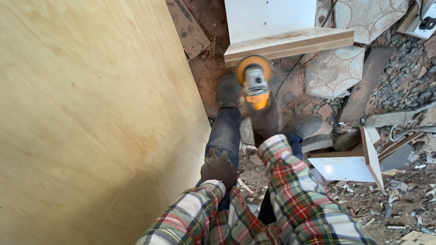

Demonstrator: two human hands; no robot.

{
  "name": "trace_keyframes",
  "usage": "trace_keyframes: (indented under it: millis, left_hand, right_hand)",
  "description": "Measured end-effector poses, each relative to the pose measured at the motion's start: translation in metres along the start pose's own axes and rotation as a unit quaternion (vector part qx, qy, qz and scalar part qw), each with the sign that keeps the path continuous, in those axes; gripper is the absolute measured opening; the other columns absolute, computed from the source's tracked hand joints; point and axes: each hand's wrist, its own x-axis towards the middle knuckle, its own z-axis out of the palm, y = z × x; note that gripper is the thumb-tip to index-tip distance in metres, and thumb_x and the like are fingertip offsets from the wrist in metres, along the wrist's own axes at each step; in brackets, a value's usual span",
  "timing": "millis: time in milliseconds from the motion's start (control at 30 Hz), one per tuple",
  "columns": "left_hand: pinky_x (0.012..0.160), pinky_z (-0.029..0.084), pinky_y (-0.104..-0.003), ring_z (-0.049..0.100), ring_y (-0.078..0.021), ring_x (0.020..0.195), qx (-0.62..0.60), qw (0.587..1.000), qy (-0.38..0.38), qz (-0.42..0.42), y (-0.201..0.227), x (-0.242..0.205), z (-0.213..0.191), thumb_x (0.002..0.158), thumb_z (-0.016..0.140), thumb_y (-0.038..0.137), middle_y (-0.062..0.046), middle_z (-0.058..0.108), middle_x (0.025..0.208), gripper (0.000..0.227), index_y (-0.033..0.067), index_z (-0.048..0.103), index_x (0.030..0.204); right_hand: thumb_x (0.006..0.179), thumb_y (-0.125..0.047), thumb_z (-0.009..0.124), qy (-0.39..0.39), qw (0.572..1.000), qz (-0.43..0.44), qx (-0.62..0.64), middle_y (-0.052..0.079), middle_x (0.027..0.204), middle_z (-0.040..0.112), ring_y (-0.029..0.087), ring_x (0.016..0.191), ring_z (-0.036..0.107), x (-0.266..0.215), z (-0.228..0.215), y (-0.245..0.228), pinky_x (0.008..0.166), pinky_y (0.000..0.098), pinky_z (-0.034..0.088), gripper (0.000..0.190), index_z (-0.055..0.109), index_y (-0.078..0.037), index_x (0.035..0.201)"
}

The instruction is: Sanding the edges and surface of a wooden structure using an orbital sander.

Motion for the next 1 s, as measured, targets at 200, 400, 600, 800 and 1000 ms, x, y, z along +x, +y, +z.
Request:
trace_keyframes:
  millis: [200, 400, 600, 800, 1000]
  left_hand:
    - [0.090, 0.074, -0.061, 0.084, -0.0493, 0.108, -0.007, 1.000, 0.016, 0.000, 0.000, 0.002, 0.008, 0.107, 0.074, 0.043, -0.020, 0.062, 0.140, 0.043, 0.0115, 0.075, 0.137]
    - [0.093, 0.075, -0.058, 0.084, -0.0465, 0.106, 0.024, 0.999, 0.032, -0.021, -0.002, 0.006, 0.016, 0.107, 0.077, 0.043, -0.020, 0.063, 0.139, 0.041, 0.0142, 0.076, 0.137]
    - [0.093, 0.074, -0.059, 0.083, -0.0481, 0.111, 0.005, 0.999, 0.041, -0.002, -0.009, 0.015, 0.026, 0.105, 0.078, 0.041, -0.020, 0.063, 0.137, 0.040, 0.0114, 0.077, 0.131]
    - [0.097, 0.074, -0.059, 0.082, -0.0471, 0.116, 0.025, 0.999, 0.026, -0.023, -0.007, 0.018, 0.025, 0.106, 0.077, 0.044, -0.018, 0.062, 0.142, 0.046, 0.0137, 0.077, 0.139]
    - [0.105, 0.073, -0.060, 0.079, -0.0494, 0.126, 0.023, 0.999, 0.001, -0.037, -0.002, 0.015, 0.021, 0.109, 0.073, 0.045, -0.019, 0.058, 0.150, 0.048, 0.0140, 0.075, 0.146]
  right_hand:
    - [0.084, -0.061, 0.111, 0.044, 0.998, -0.045, -0.001, 0.004, 0.091, 0.085, 0.023, 0.080, 0.087, 0.012, -0.030, 0.002, 0.092, 0.0451, 0.068, 0.060, 0.080, -0.025, 0.120]
    - [0.085, -0.049, 0.111, -0.044, 0.996, -0.053, 0.054, 0.014, 0.114, 0.086, 0.038, 0.116, 0.086, -0.002, -0.010, -0.021, 0.105, 0.0550, 0.064, 0.066, 0.075, -0.013, 0.129]
    - [0.092, -0.049, 0.109, 0.038, 0.998, -0.044, 0.033, 0.007, 0.103, 0.086, 0.026, 0.082, 0.087, 0.070, -0.084, 0.010, 0.083, 0.0410, 0.073, 0.056, 0.078, -0.023, 0.131]
    - [0.101, -0.037, 0.109, 0.051, 0.983, -0.073, 0.161, 0.013, 0.084, 0.078, 0.028, 0.066, 0.083, 0.095, -0.156, 0.015, 0.064, 0.0411, 0.073, 0.045, 0.076, -0.013, 0.120]
    - [0.103, -0.056, 0.107, 0.086, 0.988, -0.102, 0.075, 0.010, 0.103, 0.085, 0.023, 0.083, 0.087, 0.106, -0.178, 0.032, 0.082, 0.0414, 0.074, 0.057, 0.079, -0.015, 0.131]
